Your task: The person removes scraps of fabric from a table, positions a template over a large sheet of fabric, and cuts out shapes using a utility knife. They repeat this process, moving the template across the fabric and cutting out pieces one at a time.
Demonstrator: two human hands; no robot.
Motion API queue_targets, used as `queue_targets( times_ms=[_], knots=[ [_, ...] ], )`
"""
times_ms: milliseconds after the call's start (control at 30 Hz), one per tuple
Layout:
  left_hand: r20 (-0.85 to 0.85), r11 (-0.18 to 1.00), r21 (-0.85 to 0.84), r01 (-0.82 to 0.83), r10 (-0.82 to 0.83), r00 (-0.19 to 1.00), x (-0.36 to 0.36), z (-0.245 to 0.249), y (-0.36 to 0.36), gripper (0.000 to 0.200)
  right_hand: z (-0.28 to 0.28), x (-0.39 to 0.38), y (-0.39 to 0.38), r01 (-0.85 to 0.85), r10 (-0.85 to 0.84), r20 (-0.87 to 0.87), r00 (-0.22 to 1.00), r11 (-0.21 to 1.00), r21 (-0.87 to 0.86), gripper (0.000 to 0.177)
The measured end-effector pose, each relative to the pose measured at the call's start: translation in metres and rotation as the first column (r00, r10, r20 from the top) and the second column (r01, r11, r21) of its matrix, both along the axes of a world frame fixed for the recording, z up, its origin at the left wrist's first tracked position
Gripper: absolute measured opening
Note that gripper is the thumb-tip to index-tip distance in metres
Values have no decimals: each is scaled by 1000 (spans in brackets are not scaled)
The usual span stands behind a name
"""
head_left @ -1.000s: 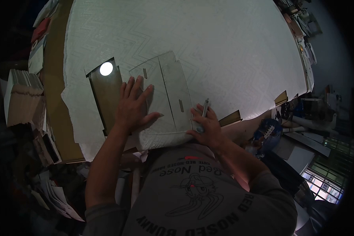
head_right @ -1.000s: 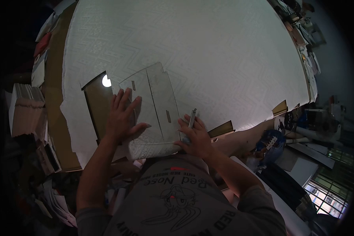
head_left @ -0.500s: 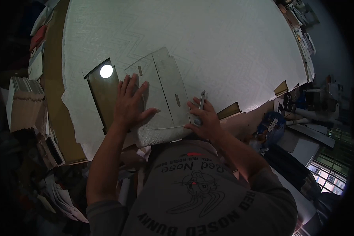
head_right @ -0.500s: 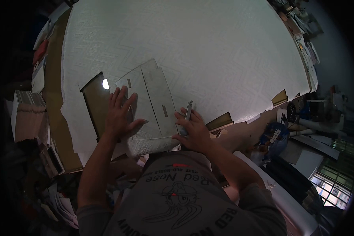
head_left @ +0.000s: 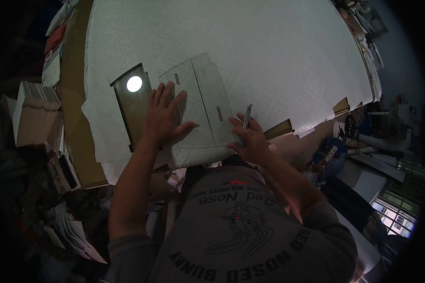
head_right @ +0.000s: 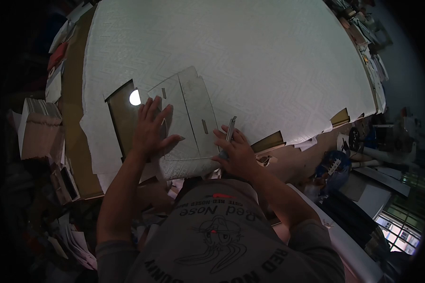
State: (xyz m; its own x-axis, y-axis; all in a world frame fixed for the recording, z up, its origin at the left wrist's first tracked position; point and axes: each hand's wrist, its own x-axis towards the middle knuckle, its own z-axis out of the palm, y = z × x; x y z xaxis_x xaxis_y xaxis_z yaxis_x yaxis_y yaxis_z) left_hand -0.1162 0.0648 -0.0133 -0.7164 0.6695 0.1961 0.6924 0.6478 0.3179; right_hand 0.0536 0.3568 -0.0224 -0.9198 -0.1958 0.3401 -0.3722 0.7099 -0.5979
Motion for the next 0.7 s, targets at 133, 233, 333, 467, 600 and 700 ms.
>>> queue_targets(
  times_ms=[133,233,333,467,600,700],
  knots=[
    [-9,1000,-4,-3,3,1000,0,-1,0,94,0,1,-1,-32,31,36,999,999,17,55],
    [-10,1000,-8,-3,3,1000,0,0,0,94,2,1,-2,-36,35,35,999,999,26,53],
    [-19,1000,3,-12,12,1000,1,1,2,93,4,0,-2,-44,43,34,998,999,28,52],
    [-36,1000,6,-13,14,999,0,-1,2,92,4,0,-2,-46,46,46,998,999,-2,52],
    [-32,1000,14,-6,7,999,0,-1,2,93,5,0,-2,-43,43,38,998,999,-2,52],
    [-29,1000,15,-5,6,1000,0,-1,2,93,7,-1,-2,-38,38,48,998,999,-6,52]
  ],
)
